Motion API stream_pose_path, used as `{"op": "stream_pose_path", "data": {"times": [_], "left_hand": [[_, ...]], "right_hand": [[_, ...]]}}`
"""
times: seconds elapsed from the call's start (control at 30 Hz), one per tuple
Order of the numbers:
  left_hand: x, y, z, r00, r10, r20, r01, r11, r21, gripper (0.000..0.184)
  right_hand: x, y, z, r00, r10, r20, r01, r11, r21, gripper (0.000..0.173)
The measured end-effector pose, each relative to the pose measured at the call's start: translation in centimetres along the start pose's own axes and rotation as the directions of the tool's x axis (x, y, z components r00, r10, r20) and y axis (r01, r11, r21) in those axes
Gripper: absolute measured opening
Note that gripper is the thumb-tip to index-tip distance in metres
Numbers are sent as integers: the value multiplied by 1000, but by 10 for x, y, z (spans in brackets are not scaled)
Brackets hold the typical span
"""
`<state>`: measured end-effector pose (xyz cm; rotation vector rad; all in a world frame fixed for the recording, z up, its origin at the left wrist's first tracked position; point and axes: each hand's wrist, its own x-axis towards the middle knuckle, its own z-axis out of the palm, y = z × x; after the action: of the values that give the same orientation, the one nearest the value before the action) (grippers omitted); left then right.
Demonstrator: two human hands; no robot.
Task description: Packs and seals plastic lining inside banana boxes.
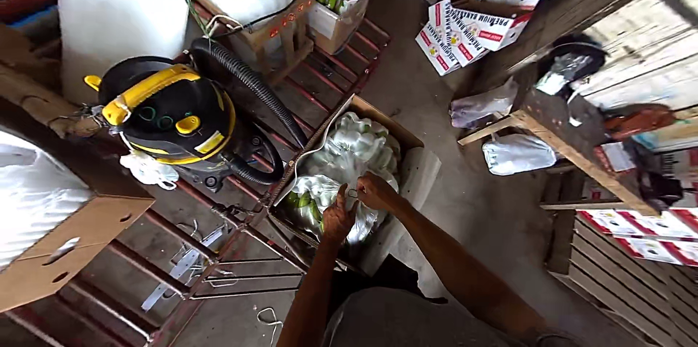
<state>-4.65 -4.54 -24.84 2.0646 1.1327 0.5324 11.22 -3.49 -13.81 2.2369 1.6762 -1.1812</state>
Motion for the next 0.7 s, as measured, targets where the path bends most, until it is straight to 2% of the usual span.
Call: {"op": "stream_pose_path", "data": {"times": [0.1,0.27,0.33,0.43,0.5,0.53,0.6,0.7], "left_hand": [[-2,-2,6,993,73,-89,-71,997,28,60],[-5,-1,12,964,187,-189,-167,979,115,40],[-5,-1,12,962,209,-176,-180,970,165,40],[-6,6,9,983,166,-84,-145,967,208,41],[-4,18,0,996,79,40,-87,957,277,43],[1,29,-9,990,-8,138,-38,944,328,45],[10,49,-23,935,-178,308,34,906,422,48],[16,51,-27,915,-198,351,27,900,436,48]], "right_hand": [[-2,10,2,1000,-14,-8,15,993,114,30],[4,6,-5,998,-9,57,3,995,97,29],[10,9,-8,996,7,90,-18,992,126,32],[18,15,-9,988,12,154,-33,991,133,33],[19,16,-9,987,16,159,-31,995,91,35],[16,14,-13,988,34,150,-44,997,63,37],[0,10,-18,987,104,126,-106,994,4,41],[-33,14,-4,970,224,96,-226,974,13,41]]}}
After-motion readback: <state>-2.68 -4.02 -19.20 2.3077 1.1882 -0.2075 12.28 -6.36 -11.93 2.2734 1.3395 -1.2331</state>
